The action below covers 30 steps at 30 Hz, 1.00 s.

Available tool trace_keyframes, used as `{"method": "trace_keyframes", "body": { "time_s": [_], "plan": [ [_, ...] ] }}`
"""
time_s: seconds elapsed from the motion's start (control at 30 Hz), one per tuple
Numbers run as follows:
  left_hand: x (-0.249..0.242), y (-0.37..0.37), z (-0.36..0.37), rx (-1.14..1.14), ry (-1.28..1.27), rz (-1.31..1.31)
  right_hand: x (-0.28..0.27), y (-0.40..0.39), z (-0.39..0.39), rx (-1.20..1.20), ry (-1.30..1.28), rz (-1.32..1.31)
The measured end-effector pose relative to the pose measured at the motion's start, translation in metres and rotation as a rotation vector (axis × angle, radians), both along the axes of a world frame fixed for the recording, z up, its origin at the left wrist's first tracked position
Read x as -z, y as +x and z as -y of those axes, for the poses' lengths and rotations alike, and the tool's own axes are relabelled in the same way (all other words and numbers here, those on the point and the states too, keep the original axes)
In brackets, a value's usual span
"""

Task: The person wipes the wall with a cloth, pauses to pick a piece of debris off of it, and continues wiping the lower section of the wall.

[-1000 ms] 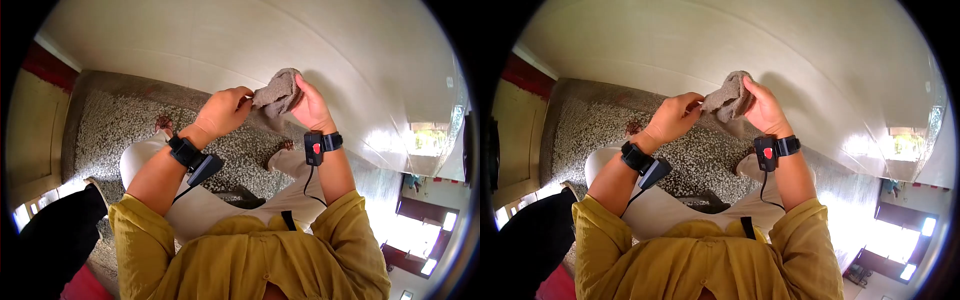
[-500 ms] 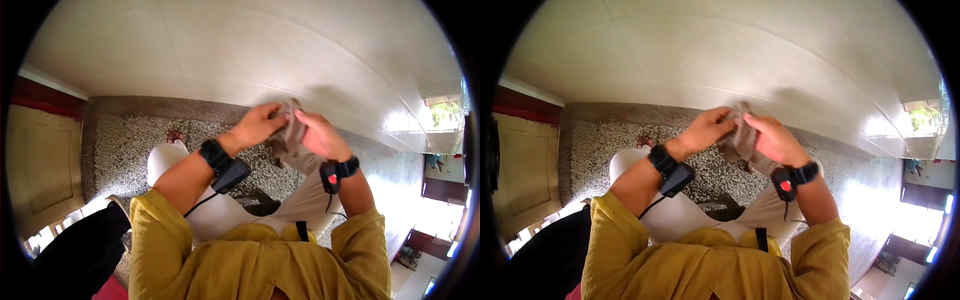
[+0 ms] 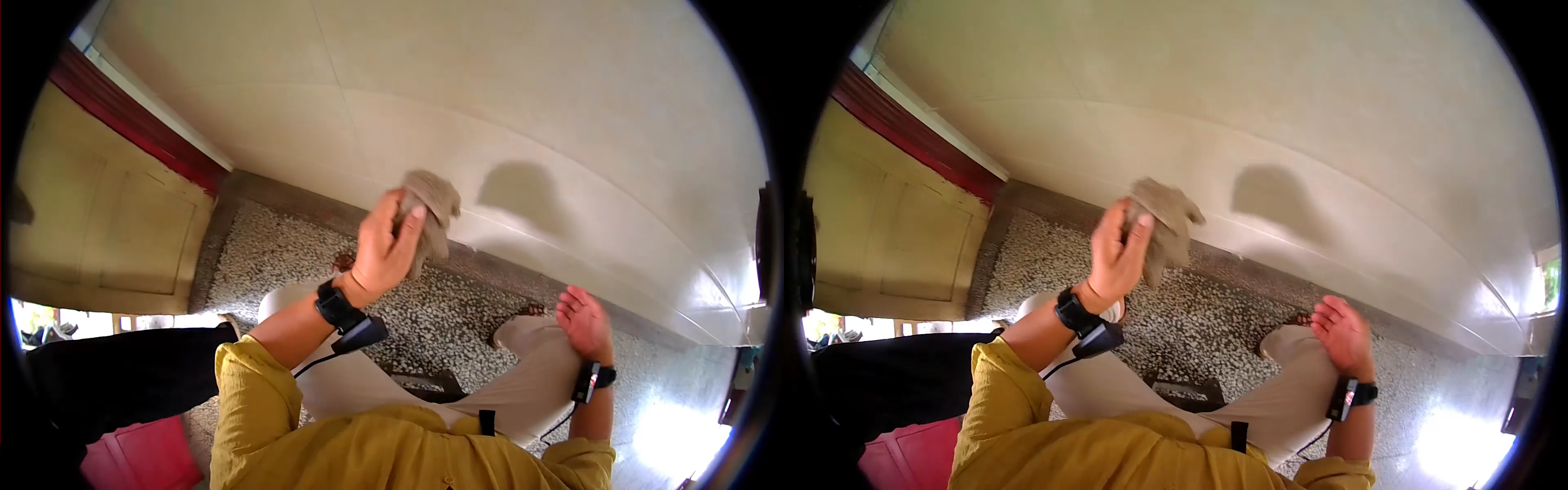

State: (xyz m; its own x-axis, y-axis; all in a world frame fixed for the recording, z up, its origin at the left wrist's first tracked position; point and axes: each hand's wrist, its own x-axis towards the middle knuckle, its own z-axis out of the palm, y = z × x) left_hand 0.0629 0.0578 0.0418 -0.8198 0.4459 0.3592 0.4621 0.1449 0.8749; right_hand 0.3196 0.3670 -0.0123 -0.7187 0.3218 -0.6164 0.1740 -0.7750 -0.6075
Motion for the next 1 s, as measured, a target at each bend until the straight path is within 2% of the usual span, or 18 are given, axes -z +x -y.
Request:
{"method": "trace_keyframes", "body": {
  "time_s": [0.07,0.2,0.27,0.3,0.4,0.43,0.53,0.6,0.67,0.77,0.87,0.9,1.0],
  "plan": [
    [-0.010,-0.028,-0.002,-0.107,0.164,-0.222,-0.003,0.002,-0.002,0.023,0.032,0.004],
    [-0.048,-0.102,-0.025,-0.358,0.040,-1.003,-0.001,0.008,-0.007,0.070,0.050,0.062],
    [-0.047,-0.138,-0.053,-0.543,-0.059,-0.968,-0.001,0.012,-0.006,0.083,0.042,0.059],
    [-0.016,-0.175,-0.064,-0.554,0.015,-0.897,-0.001,0.012,-0.007,0.083,0.040,0.064],
    [0.019,-0.187,-0.079,-0.633,-0.078,-0.952,0.001,0.014,-0.013,0.077,0.054,0.086],
    [0.039,-0.187,-0.087,-0.644,0.018,-0.870,0.001,0.016,-0.013,0.075,0.056,0.103],
    [0.124,-0.163,-0.097,-0.677,-0.106,-0.616,0.002,0.018,-0.013,0.083,0.051,0.092],
    [0.180,-0.137,-0.091,-0.536,-0.265,-0.550,0.003,0.018,-0.011,0.052,0.051,0.074],
    [0.208,-0.105,-0.089,-0.405,-0.574,-0.447,0.001,0.017,-0.010,0.029,0.053,0.054],
    [0.254,-0.076,-0.099,-0.370,-0.676,-0.286,-0.002,0.018,-0.005,0.014,0.073,0.062],
    [0.275,-0.068,-0.100,-0.329,-0.612,-0.158,-0.003,0.009,-0.003,0.008,0.118,0.112],
    [0.279,-0.067,-0.098,-0.325,-0.559,-0.039,-0.002,0.008,-0.004,0.005,0.125,0.108],
    [0.275,-0.076,-0.093,-0.448,-0.263,-0.081,-0.005,0.006,-0.001,0.006,0.132,0.106]
  ]
}}
